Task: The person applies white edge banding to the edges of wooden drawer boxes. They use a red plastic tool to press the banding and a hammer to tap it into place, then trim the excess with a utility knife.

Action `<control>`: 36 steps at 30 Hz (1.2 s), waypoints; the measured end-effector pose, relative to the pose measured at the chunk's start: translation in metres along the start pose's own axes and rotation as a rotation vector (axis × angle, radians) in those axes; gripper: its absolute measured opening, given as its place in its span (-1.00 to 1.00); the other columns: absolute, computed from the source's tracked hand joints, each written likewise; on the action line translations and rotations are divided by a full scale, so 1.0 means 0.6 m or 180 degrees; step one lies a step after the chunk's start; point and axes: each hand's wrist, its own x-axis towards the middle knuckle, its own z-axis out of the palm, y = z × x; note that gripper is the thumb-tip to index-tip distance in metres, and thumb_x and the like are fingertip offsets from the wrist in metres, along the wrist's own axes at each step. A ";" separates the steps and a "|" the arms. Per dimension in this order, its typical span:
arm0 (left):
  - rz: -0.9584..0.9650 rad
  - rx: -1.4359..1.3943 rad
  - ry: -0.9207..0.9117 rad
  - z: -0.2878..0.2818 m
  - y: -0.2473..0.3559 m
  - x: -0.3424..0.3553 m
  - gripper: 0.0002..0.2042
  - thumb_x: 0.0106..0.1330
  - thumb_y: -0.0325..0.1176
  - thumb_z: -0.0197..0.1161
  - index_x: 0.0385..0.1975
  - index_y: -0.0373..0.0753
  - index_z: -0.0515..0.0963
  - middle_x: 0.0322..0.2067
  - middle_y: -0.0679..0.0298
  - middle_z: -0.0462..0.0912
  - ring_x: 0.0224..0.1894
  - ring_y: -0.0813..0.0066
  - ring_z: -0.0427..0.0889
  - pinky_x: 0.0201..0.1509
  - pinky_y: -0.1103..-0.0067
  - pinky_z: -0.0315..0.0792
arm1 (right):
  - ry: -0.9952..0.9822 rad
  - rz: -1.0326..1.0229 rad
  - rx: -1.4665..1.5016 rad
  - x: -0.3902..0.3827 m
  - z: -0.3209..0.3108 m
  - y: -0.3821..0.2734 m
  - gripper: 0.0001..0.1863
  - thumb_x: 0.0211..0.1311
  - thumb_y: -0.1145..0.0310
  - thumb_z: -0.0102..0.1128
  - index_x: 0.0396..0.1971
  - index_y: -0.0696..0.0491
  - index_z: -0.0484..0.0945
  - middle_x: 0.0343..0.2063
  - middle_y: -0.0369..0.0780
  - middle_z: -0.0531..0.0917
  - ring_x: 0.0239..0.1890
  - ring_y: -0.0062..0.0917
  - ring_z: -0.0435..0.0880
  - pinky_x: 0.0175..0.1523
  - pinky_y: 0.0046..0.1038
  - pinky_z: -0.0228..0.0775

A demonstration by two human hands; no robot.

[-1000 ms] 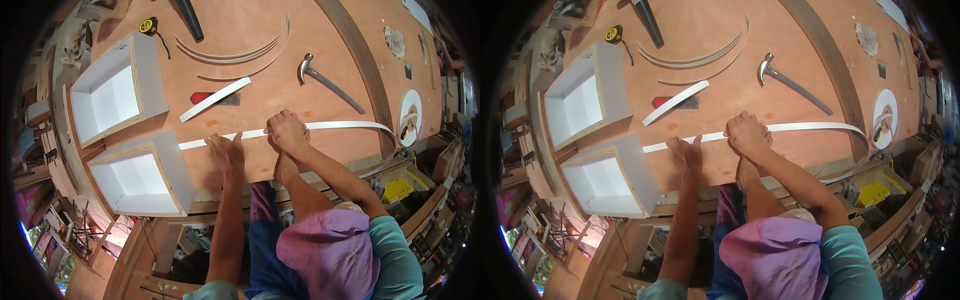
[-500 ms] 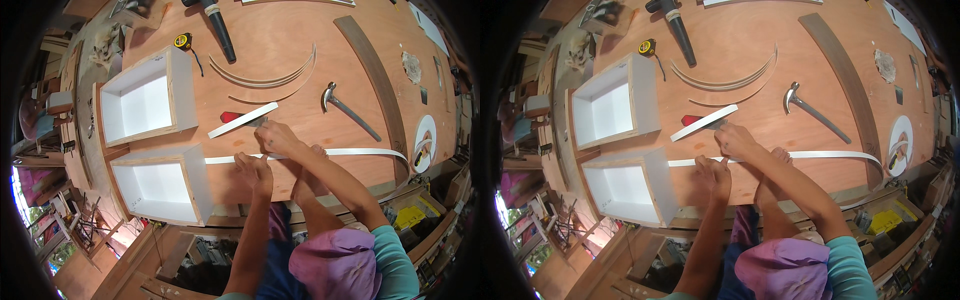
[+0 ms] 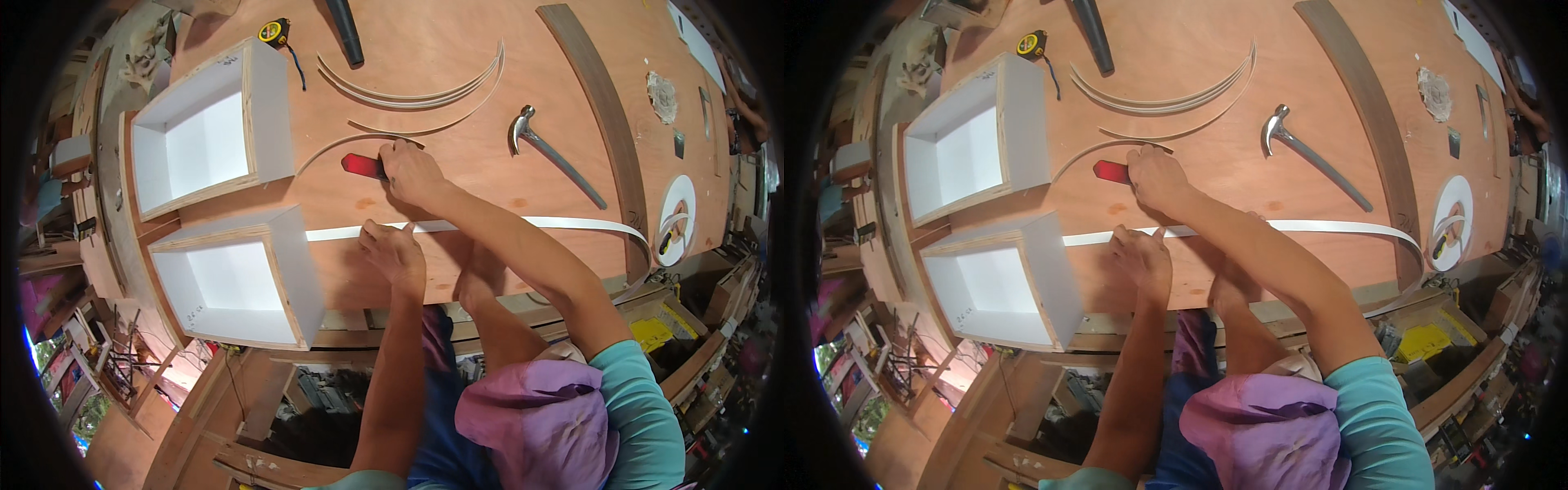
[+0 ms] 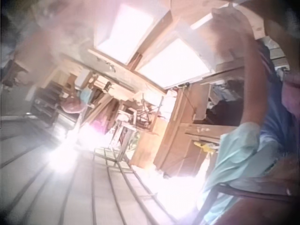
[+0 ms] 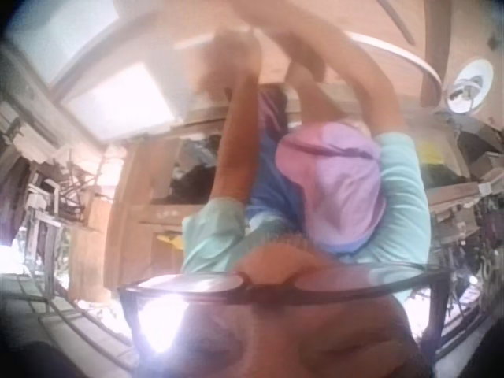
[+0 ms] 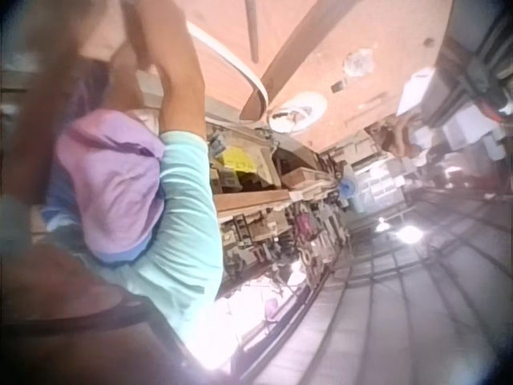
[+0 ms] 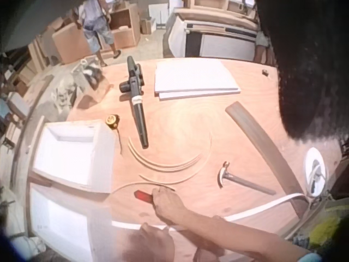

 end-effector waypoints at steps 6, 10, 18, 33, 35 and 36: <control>0.0045 0.0240 -0.0082 0.003 -0.018 0.004 -0.64 0.22 -0.20 0.34 -0.39 -0.50 0.62 -0.05 0.09 0.34 0.10 0.08 0.32 0.11 0.24 0.35 | -0.1741 0.1274 0.2952 -0.043 -0.076 0.044 -0.80 0.11 0.55 0.17 -0.23 0.21 0.53 -0.62 -0.16 0.61 -0.54 -0.40 0.64 -0.44 -0.45 0.47; 0.0019 0.0435 -0.0079 0.006 -0.007 0.005 -0.66 0.21 -0.21 0.34 -0.42 -0.47 0.65 -0.06 0.10 0.34 0.09 0.10 0.31 0.14 0.27 0.34 | -0.0843 0.1572 0.4672 -0.150 -0.143 0.061 -0.80 0.16 0.60 0.15 -0.19 0.24 0.52 -0.51 -0.15 0.61 -0.52 -0.50 0.65 -0.49 -0.48 0.50; -0.0034 0.0333 -0.0083 0.013 -0.009 0.003 -0.64 0.25 -0.11 0.31 -0.37 -0.38 0.69 -0.05 0.14 0.33 0.11 0.11 0.27 0.10 0.25 0.39 | 0.0560 0.1945 0.5058 -0.222 -0.132 0.082 -0.65 0.23 0.54 0.15 0.02 0.21 0.39 -0.34 -0.13 0.61 -0.43 -0.48 0.66 -0.38 -0.46 0.57; -0.0216 0.0069 -0.0209 0.007 -0.007 0.007 -0.65 0.24 -0.15 0.33 -0.38 -0.42 0.67 -0.04 0.13 0.32 0.13 0.09 0.27 0.02 0.26 0.44 | 0.0818 0.2175 0.6133 -0.296 -0.075 0.088 -0.59 0.32 0.40 0.18 0.14 0.11 0.40 -0.07 0.00 0.63 -0.13 -0.09 0.72 -0.13 -0.24 0.70; -0.0216 0.0009 -0.0158 0.012 -0.009 0.007 -0.68 0.23 -0.14 0.33 -0.45 -0.34 0.70 -0.06 0.16 0.33 0.14 0.10 0.27 0.03 0.24 0.44 | 0.0884 0.2189 0.6590 -0.300 -0.075 0.102 -0.61 0.34 0.39 0.16 0.15 0.07 0.43 -0.05 -0.01 0.63 -0.10 -0.09 0.71 -0.07 -0.23 0.69; -0.0207 0.0017 -0.0151 0.012 -0.007 0.007 -0.68 0.22 -0.14 0.33 -0.46 -0.34 0.70 -0.06 0.16 0.34 0.14 0.10 0.28 0.03 0.24 0.44 | 0.0896 0.2164 0.6878 -0.304 -0.074 0.110 -0.62 0.35 0.39 0.15 0.15 0.05 0.45 -0.03 -0.01 0.63 -0.08 -0.09 0.70 -0.04 -0.22 0.68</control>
